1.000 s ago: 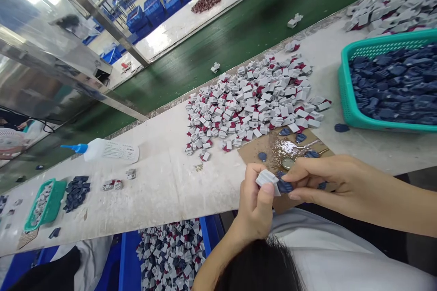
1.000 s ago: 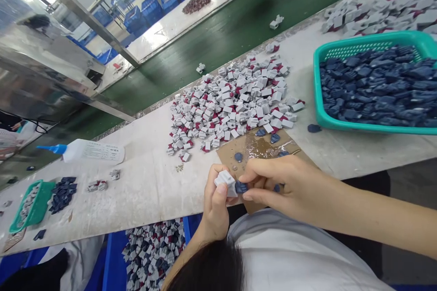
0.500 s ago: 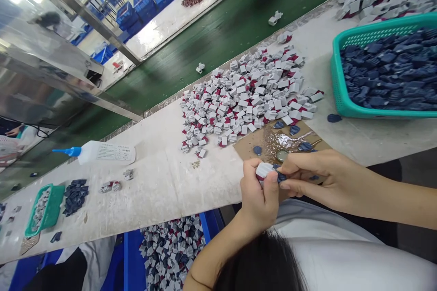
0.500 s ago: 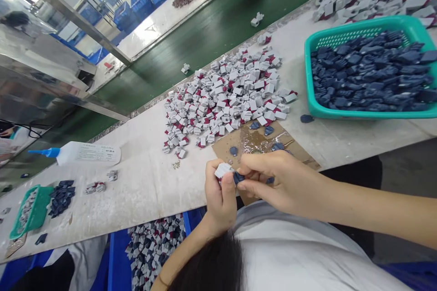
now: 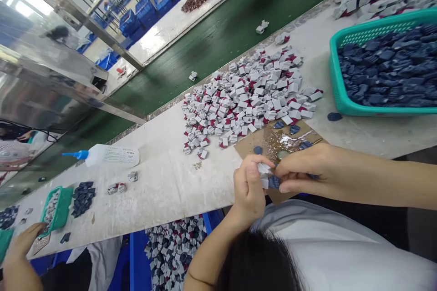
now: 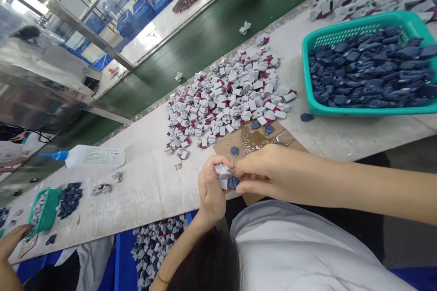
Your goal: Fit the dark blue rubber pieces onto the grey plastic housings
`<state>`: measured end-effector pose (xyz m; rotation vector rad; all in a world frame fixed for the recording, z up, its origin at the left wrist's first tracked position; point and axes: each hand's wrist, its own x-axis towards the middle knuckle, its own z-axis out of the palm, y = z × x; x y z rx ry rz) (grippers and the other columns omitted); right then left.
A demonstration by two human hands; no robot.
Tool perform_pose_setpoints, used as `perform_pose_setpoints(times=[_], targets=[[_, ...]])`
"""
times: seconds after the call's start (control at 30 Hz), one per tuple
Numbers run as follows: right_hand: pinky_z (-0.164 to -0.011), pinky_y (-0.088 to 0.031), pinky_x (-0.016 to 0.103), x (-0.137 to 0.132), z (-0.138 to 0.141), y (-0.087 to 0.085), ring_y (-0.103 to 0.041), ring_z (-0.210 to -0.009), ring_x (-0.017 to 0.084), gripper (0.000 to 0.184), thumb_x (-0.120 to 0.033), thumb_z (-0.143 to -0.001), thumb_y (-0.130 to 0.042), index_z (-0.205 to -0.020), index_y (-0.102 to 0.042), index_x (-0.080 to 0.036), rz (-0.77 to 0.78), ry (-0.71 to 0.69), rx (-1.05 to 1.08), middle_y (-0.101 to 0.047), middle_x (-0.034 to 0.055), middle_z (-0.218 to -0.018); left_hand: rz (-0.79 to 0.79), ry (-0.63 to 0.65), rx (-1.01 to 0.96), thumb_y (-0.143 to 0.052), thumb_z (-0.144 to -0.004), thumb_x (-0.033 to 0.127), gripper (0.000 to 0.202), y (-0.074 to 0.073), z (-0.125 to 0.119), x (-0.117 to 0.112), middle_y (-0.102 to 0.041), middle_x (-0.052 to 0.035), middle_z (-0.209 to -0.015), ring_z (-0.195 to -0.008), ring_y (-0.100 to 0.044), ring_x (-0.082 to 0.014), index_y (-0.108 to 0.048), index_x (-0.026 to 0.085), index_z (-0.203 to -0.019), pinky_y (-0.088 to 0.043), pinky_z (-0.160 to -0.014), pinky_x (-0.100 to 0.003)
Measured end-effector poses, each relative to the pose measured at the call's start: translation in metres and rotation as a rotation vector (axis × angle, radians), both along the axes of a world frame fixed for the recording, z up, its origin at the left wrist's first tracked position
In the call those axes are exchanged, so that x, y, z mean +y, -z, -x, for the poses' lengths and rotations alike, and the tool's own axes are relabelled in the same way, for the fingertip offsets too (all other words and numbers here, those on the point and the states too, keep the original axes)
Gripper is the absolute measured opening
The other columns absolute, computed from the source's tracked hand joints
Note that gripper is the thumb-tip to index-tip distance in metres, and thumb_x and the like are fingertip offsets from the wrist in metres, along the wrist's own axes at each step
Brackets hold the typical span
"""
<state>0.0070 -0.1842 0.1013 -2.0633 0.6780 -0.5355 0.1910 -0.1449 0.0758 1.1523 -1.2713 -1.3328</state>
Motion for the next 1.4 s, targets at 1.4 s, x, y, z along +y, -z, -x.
perform_pose_setpoints(times=[1.4], targets=[[-0.084,-0.047,0.035,-0.223,-0.132,-0.019,-0.061,-0.088,0.018,0.027,-0.041,-0.095,-0.052,-0.091,-0.063,-0.016,0.217,0.508,0.411,-0.066,0.0040,-0.091,-0.394,-0.272,0.616,-0.083,-0.061,0.046,0.045,0.002,-0.124,-0.083,-0.066,-0.0021,-0.070,-0.056,-0.059,-0.0136,-0.053,0.020,-0.083,-0.037,-0.037,-0.015]])
